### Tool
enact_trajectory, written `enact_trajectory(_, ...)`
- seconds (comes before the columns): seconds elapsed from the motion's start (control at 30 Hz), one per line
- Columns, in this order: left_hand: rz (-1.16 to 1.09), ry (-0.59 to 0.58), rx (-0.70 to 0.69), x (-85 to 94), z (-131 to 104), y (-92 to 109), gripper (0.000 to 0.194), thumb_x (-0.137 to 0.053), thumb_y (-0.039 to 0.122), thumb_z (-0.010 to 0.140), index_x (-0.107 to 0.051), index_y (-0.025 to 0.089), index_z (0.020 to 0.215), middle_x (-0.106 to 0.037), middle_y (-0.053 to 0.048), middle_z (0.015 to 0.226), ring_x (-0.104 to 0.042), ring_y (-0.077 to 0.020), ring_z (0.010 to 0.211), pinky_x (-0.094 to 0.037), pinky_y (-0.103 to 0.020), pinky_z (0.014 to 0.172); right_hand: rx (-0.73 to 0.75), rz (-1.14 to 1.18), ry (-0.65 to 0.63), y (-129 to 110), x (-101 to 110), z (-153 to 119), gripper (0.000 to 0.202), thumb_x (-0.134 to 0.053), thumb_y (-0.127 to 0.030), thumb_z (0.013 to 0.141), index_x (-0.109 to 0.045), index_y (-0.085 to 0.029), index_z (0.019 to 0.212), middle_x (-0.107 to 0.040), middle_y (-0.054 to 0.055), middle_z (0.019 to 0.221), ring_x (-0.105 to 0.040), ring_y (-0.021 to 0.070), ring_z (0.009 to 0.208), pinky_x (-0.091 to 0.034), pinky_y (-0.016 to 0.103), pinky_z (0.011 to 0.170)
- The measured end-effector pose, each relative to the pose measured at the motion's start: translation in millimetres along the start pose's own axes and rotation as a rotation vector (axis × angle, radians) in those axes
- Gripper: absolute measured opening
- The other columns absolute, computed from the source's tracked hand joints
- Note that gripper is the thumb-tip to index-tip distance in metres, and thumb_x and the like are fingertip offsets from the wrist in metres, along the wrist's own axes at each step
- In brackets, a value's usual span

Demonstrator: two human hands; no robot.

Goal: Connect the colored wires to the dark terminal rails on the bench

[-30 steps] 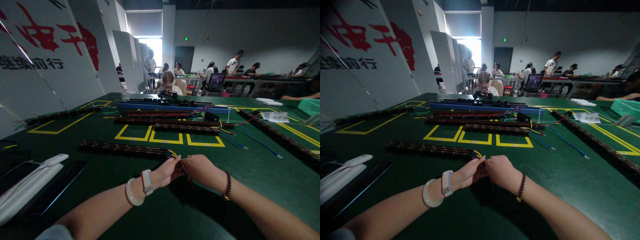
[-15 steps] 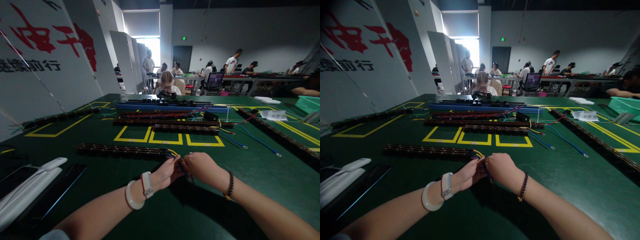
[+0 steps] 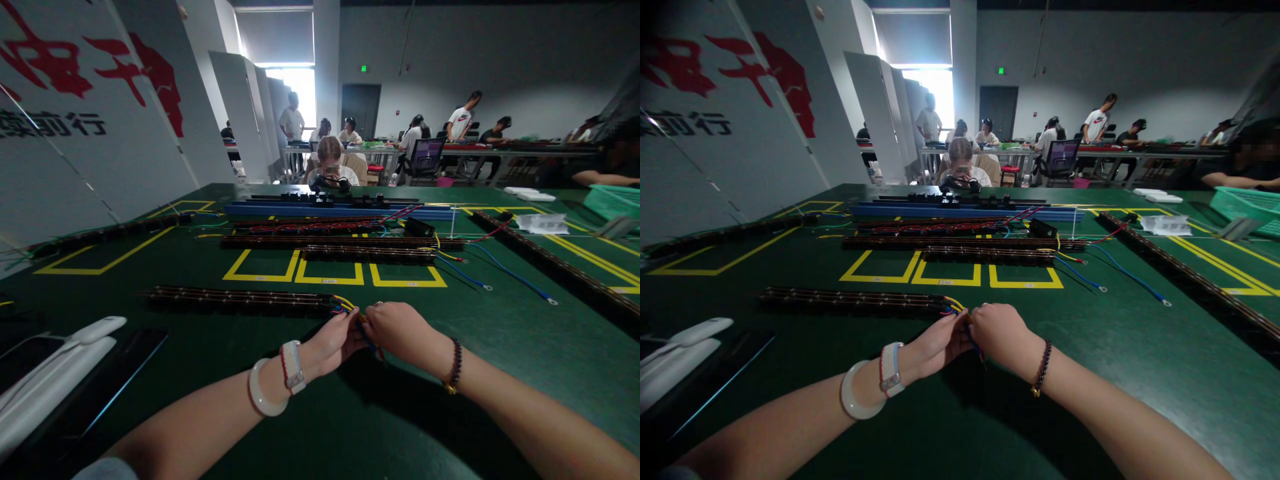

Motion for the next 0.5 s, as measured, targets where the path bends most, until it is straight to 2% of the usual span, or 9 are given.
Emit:
enact_trajectory(0.27, 0.097, -0.057, -0.079, 1.3, -3, -1, 0.019, -0.04, 0.023, 0.094, -0.055, 0.013, 0.092, -0.066, -0.008, 0.086, -0.065, -0.0148, 0.075, -0.049, -0.03, 0.075, -0.047, 0.117, -0.043, 21, 14, 0, 0.028, -0.045, -0.034, 0.092, -0.063, -0.016, 0.08, -0.065, 0.007, 0.076, -0.061, 0.0187, 0.068, -0.033, 0.024, 0.052)
enact_trajectory(0.4, 0.103, -0.124, -0.072, -1.3, -7, 2, 0.022, -0.038, 0.028, 0.094, -0.052, 0.012, 0.102, -0.066, -0.01, 0.089, -0.065, -0.0176, 0.083, -0.048, -0.034, 0.081, -0.123, 0.126, -0.009, 38, 7, 7, 0.027, -0.046, -0.033, 0.092, -0.063, -0.015, 0.081, -0.065, 0.008, 0.074, -0.06, 0.0181, 0.065, -0.029, 0.025, 0.051)
enact_trajectory(0.5, 0.132, -0.078, -0.024, -0.1, -8, 3, 0.021, -0.04, 0.032, 0.094, -0.051, 0.014, 0.092, -0.063, -0.006, 0.078, -0.065, -0.0164, 0.075, -0.048, -0.032, 0.077, -0.178, 0.2, 0.054, 55, -7, 18, 0.025, -0.049, -0.035, 0.091, -0.062, -0.016, 0.081, -0.065, 0.007, 0.074, -0.058, 0.0165, 0.063, -0.027, 0.024, 0.051)
Point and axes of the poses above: each hand's wrist, its own z-axis towards the middle knuckle, its own x-axis out of the back of the hand, y = z × x, the point moved 1 cm from there along z, towards the middle knuckle
